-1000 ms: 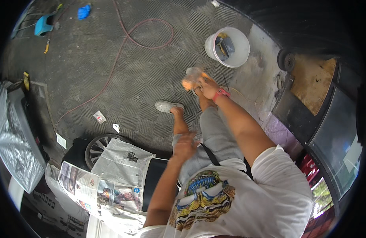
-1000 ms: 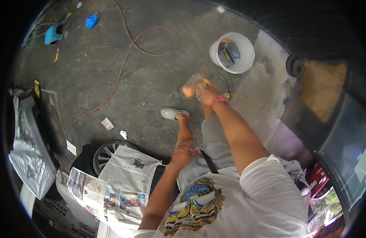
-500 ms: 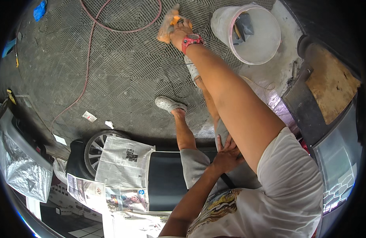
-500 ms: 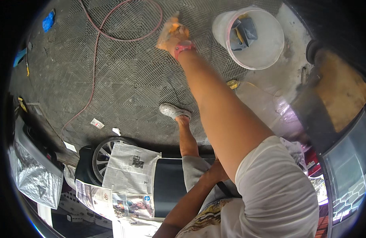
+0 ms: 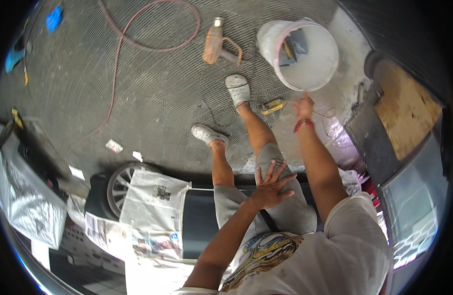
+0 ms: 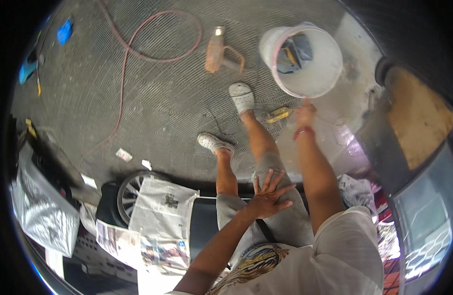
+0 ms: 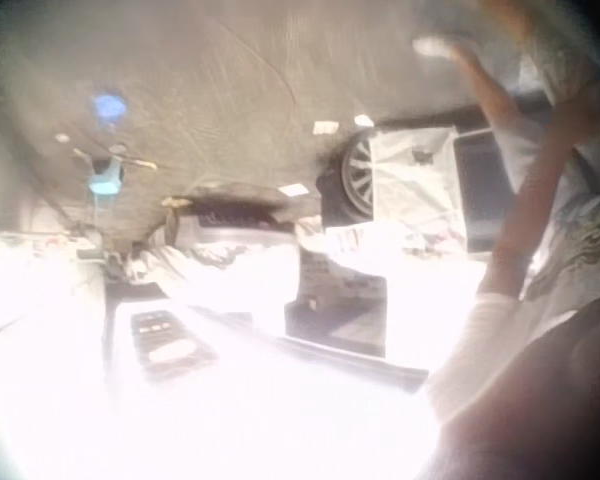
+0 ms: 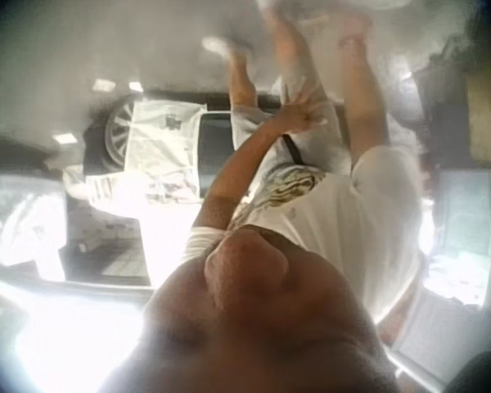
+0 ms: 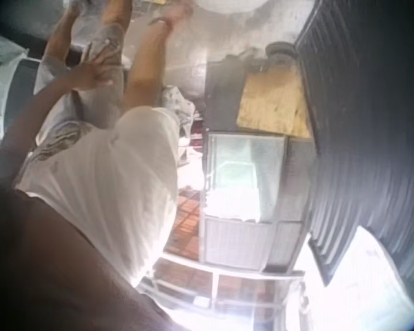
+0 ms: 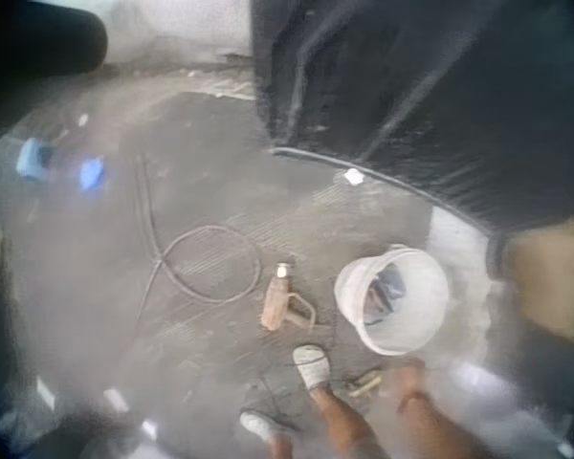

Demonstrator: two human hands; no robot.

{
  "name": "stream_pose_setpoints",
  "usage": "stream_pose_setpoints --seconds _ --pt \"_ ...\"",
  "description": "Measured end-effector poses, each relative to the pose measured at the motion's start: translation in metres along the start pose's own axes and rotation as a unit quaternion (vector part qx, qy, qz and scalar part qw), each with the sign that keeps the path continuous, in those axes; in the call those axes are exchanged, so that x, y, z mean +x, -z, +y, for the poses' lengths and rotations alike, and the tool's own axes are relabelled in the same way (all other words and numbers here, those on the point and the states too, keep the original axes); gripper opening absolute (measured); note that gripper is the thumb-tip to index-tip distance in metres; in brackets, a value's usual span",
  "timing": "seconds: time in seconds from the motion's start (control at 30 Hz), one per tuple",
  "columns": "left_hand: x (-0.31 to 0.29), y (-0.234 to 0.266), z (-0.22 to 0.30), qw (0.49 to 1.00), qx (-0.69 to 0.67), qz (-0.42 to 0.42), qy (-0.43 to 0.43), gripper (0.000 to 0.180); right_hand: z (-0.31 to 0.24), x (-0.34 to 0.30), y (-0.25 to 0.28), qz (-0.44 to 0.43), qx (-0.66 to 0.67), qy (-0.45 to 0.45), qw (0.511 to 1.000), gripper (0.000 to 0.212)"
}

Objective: The person uses a heat gun to warm the car bumper, then wipes the surface with a cloth from a bucket. The bumper is partially covered with newspaper, and the person moves around the vehicle to access different sections.

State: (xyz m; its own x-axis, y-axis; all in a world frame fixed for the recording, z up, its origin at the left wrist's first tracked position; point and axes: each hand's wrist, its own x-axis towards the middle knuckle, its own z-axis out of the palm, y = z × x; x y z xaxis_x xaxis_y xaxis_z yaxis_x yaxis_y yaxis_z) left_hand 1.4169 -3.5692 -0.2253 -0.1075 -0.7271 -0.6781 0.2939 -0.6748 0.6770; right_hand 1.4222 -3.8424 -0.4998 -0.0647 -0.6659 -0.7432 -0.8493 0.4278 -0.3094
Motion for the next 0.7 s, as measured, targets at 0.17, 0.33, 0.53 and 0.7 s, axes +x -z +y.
stream_pose_setpoints --seconds 0.17,0.33,0.53,0.7 --pt "-0.007 0.015 -0.002 0.999 -0.026 -0.021 -0.004 0.067 -0.042 0.066 -0.002 -0.084 0.228 -0.116 0.963 0.074" --pt "-0.011 0.016 0.005 0.999 -0.028 0.035 -0.016 0.066 -0.062 0.076 -0.009 -0.124 0.289 -0.119 0.942 0.05" --pt "-0.025 -0.021 0.011 0.995 -0.014 0.098 -0.005 0.066 -0.216 0.118 0.011 -0.239 0.075 -0.028 0.968 0.047" --pt "-0.058 -0.078 0.016 0.963 -0.137 0.219 0.081 0.07 -0.236 0.025 -0.005 -0.167 0.023 0.031 0.985 0.051"
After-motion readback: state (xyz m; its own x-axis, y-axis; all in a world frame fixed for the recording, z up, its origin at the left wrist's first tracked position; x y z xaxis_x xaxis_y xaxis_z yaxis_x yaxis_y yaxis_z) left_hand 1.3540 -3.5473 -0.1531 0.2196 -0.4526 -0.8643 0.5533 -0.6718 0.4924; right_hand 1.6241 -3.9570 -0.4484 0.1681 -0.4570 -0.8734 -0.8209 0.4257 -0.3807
